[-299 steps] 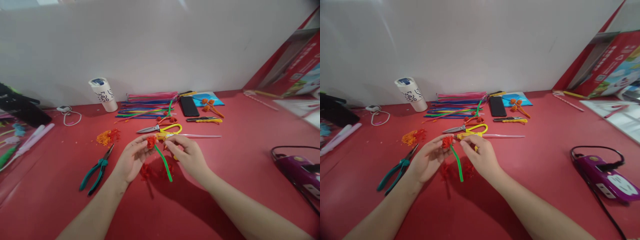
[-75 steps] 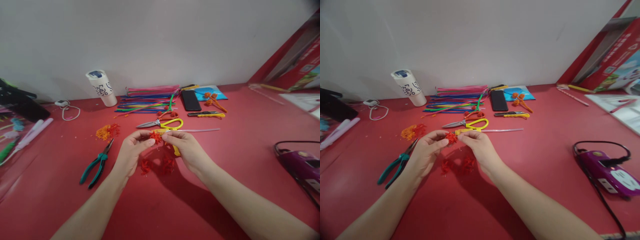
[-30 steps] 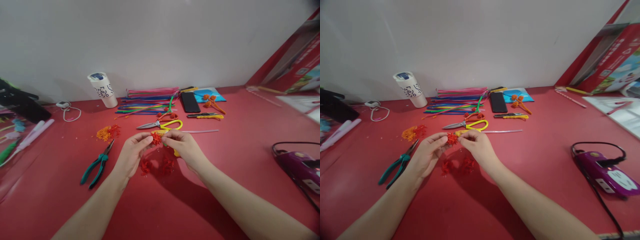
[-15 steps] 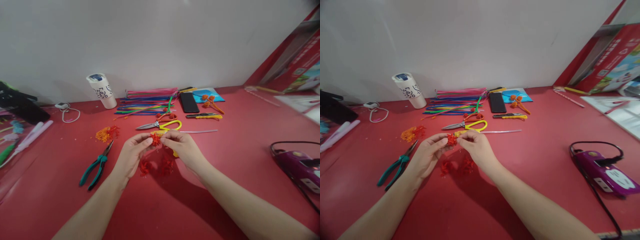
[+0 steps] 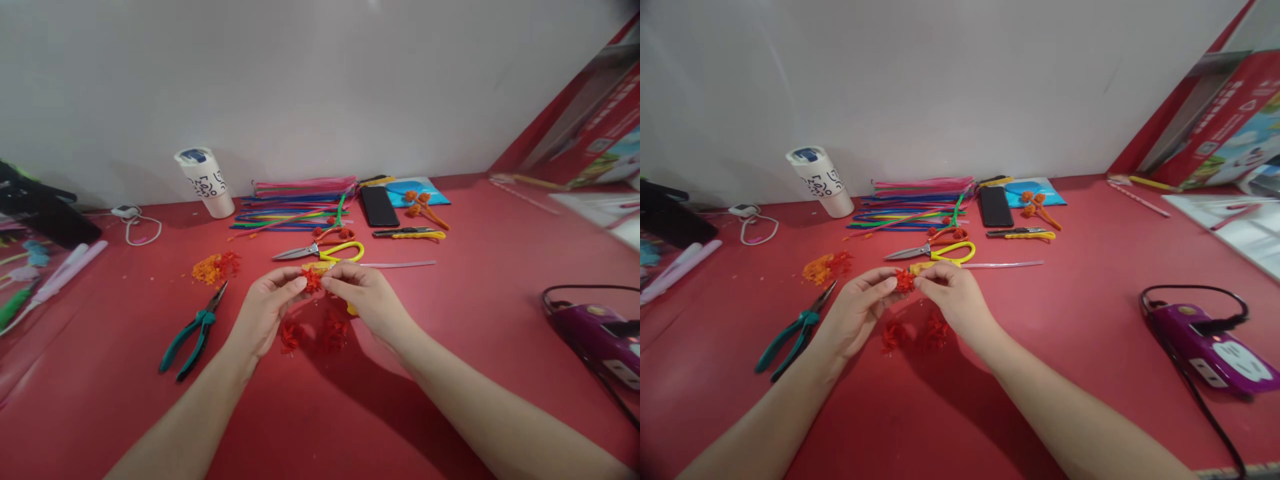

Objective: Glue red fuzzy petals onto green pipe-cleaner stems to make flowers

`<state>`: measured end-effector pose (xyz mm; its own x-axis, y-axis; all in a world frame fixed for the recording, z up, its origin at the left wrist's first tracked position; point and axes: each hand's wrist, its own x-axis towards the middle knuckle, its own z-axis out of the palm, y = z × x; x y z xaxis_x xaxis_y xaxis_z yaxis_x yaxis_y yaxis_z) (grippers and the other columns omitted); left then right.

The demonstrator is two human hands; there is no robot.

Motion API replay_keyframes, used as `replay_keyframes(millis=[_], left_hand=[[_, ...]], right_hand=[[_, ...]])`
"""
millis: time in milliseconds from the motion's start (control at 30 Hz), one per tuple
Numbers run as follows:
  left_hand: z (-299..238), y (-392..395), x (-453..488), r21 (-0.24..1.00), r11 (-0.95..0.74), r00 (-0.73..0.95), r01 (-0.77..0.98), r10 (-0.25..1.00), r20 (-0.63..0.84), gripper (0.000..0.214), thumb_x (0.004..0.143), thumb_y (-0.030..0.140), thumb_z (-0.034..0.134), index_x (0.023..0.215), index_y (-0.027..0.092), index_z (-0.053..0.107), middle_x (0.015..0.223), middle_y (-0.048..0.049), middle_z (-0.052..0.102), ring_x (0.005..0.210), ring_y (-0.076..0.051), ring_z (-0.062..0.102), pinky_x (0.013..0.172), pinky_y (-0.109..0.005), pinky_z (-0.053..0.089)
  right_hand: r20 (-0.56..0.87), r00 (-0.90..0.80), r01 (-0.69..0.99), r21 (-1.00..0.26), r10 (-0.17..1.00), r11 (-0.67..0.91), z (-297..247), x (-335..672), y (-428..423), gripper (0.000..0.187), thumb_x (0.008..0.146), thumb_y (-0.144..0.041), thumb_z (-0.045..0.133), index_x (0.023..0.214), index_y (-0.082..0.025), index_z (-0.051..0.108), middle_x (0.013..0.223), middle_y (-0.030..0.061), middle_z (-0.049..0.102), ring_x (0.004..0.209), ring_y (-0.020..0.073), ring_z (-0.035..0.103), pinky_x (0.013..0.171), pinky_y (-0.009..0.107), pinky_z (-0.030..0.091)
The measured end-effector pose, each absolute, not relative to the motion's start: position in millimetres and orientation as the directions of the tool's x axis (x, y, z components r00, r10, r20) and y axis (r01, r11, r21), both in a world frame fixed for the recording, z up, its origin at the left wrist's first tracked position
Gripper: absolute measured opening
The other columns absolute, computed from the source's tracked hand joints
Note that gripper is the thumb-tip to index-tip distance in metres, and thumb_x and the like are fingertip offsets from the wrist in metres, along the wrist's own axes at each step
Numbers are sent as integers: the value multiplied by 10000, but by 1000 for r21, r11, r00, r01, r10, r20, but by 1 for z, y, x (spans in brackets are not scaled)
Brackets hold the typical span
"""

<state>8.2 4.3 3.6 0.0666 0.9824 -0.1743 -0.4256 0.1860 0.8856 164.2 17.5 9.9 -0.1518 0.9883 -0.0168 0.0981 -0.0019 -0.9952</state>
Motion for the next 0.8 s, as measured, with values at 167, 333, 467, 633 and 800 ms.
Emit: replay_keyframes(millis=[167,333,467,633,800], left_hand=[[3,4,7,884,189,60,-428,982,-181,191,638,208,766,801,159,682,781,-19,716,673,-117,651,727,-260,500],[1,4,7,890,186,66,-416,982,-174,203,652,219,758,830,162,679,783,-22,713,667,-123,648,706,-267,504],[2,5,7,890,178,64,-419,984,-167,186,654,212,757,816,161,682,755,-12,709,660,-115,645,705,-253,501],[4,4,8,890,163,55,-425,986,-154,164,657,203,752,801,160,686,764,-5,704,659,-106,637,713,-249,503],[9,5,7,845,171,21,-507,982,-186,117,690,223,718,771,146,682,774,-19,706,700,-118,649,718,-248,522]], right_hand=[[-7,-156,109,-994,988,10,9,164,18,178,699,-331,609,600,-186,579,621,-27,501,548,94,399,510,241,293],[-16,-161,114,-993,987,2,7,165,19,173,711,-333,604,621,-187,586,628,-32,506,551,94,400,519,244,289],[-22,-161,110,-994,987,-4,8,164,19,173,708,-331,605,617,-185,588,617,-36,495,537,91,388,516,244,288],[-17,-158,97,-995,987,-1,9,163,18,180,707,-333,614,603,-193,572,585,-41,482,554,103,416,538,247,317],[89,-118,127,-986,989,104,12,165,19,197,744,-370,597,667,-188,604,679,-16,541,665,123,489,637,257,372]])
